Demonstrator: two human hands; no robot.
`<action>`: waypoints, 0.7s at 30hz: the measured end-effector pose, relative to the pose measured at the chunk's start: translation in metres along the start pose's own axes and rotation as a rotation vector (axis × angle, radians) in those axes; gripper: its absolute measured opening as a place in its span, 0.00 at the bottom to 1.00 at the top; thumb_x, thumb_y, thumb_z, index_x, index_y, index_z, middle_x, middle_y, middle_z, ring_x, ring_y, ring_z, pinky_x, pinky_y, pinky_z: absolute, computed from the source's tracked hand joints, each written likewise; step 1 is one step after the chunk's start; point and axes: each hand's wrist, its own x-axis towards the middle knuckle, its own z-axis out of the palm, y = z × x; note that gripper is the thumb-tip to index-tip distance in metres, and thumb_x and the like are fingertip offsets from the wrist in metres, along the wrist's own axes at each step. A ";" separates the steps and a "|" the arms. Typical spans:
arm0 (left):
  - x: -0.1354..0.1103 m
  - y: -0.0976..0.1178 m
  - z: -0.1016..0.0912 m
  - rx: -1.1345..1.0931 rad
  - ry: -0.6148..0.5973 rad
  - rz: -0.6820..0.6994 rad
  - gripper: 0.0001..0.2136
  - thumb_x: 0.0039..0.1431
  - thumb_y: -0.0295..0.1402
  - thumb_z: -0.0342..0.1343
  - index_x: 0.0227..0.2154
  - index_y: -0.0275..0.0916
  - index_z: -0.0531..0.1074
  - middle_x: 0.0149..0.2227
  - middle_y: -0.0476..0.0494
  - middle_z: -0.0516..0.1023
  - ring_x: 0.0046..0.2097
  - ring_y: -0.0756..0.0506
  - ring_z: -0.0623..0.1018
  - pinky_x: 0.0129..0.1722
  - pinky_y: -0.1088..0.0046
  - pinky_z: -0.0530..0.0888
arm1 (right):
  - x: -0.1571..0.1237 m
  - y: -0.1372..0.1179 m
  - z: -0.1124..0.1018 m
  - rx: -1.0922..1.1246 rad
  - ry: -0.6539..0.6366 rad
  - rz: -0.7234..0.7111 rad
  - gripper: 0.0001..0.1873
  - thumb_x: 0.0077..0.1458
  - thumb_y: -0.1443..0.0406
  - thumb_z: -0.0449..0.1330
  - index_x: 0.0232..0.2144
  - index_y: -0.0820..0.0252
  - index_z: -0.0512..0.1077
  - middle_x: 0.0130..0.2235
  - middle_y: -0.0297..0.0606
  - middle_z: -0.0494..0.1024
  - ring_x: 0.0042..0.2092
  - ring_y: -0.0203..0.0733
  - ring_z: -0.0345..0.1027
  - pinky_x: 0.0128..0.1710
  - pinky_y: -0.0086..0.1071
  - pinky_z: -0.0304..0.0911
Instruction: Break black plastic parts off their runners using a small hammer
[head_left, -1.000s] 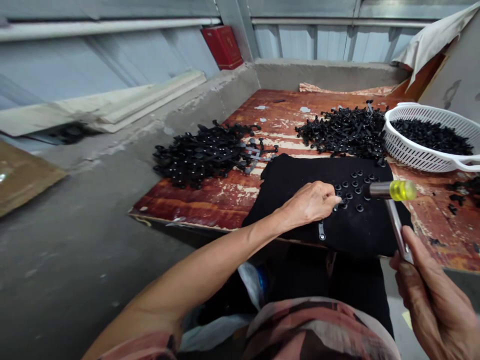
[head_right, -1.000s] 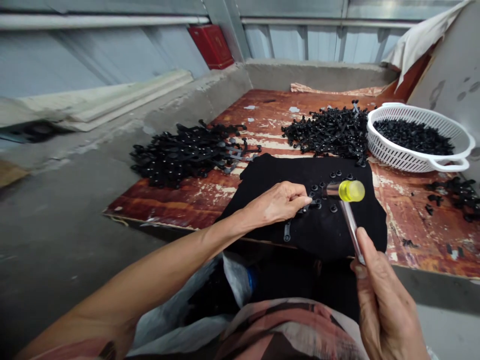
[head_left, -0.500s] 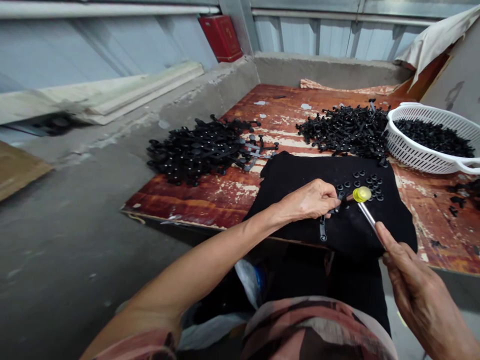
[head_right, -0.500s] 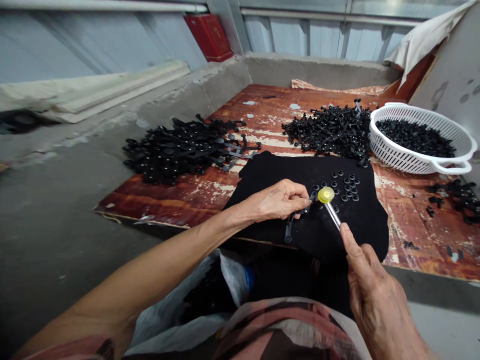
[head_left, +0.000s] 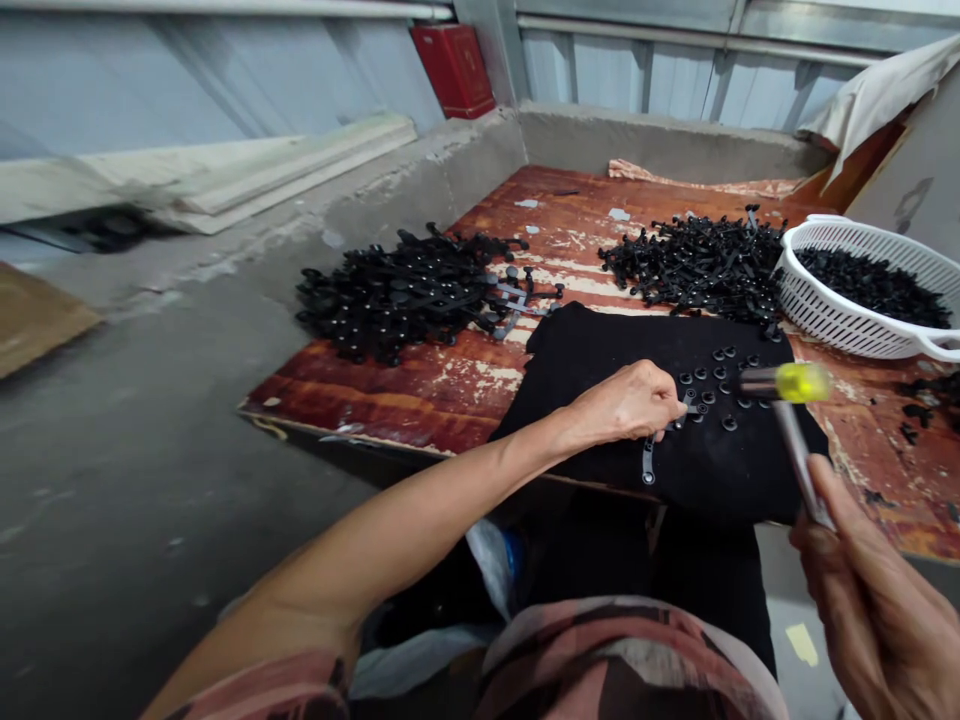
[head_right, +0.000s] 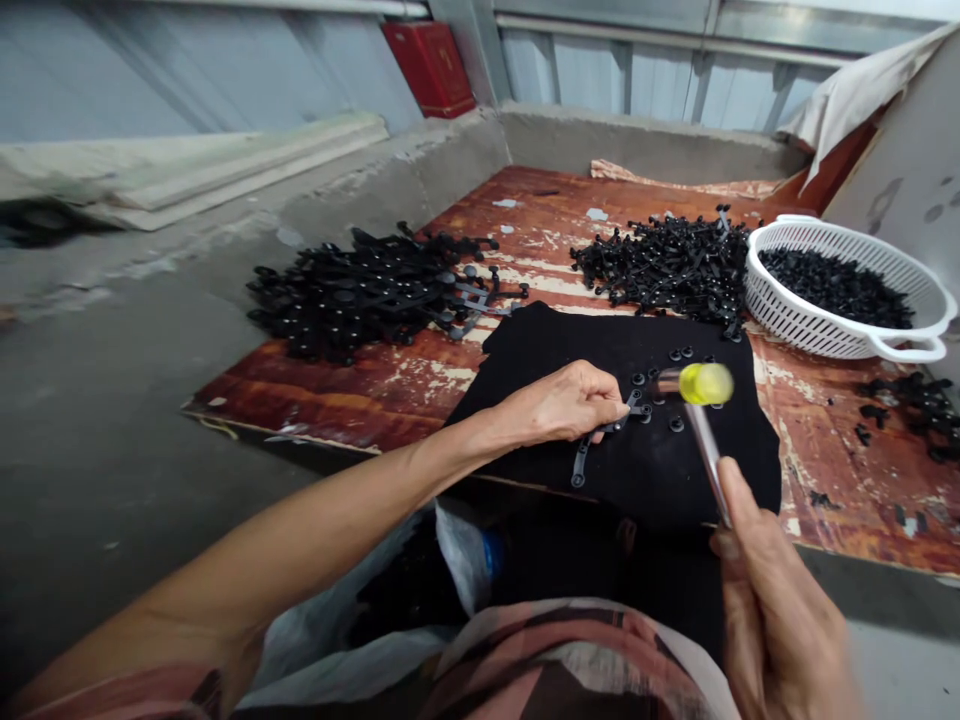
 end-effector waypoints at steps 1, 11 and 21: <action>0.000 0.000 0.000 0.013 0.003 0.004 0.11 0.53 0.33 0.50 0.19 0.35 0.70 0.18 0.50 0.72 0.19 0.54 0.66 0.20 0.80 0.60 | 0.000 0.000 0.000 -0.014 0.024 0.005 0.34 0.61 0.73 0.54 0.67 0.50 0.55 0.62 0.40 0.67 0.55 0.45 0.70 0.58 0.37 0.64; 0.000 0.004 -0.004 0.098 -0.021 -0.002 0.12 0.56 0.31 0.51 0.18 0.35 0.69 0.17 0.50 0.71 0.18 0.54 0.66 0.22 0.80 0.61 | 0.000 -0.002 0.002 0.006 -0.053 0.000 0.34 0.62 0.73 0.52 0.68 0.48 0.53 0.59 0.40 0.71 0.52 0.44 0.72 0.53 0.35 0.68; 0.000 0.000 -0.011 0.146 -0.090 0.075 0.11 0.59 0.32 0.51 0.22 0.35 0.70 0.17 0.52 0.70 0.20 0.53 0.67 0.22 0.79 0.59 | -0.006 0.000 0.007 0.230 -0.125 0.204 0.27 0.63 0.65 0.53 0.64 0.47 0.61 0.51 0.41 0.77 0.44 0.43 0.76 0.40 0.31 0.73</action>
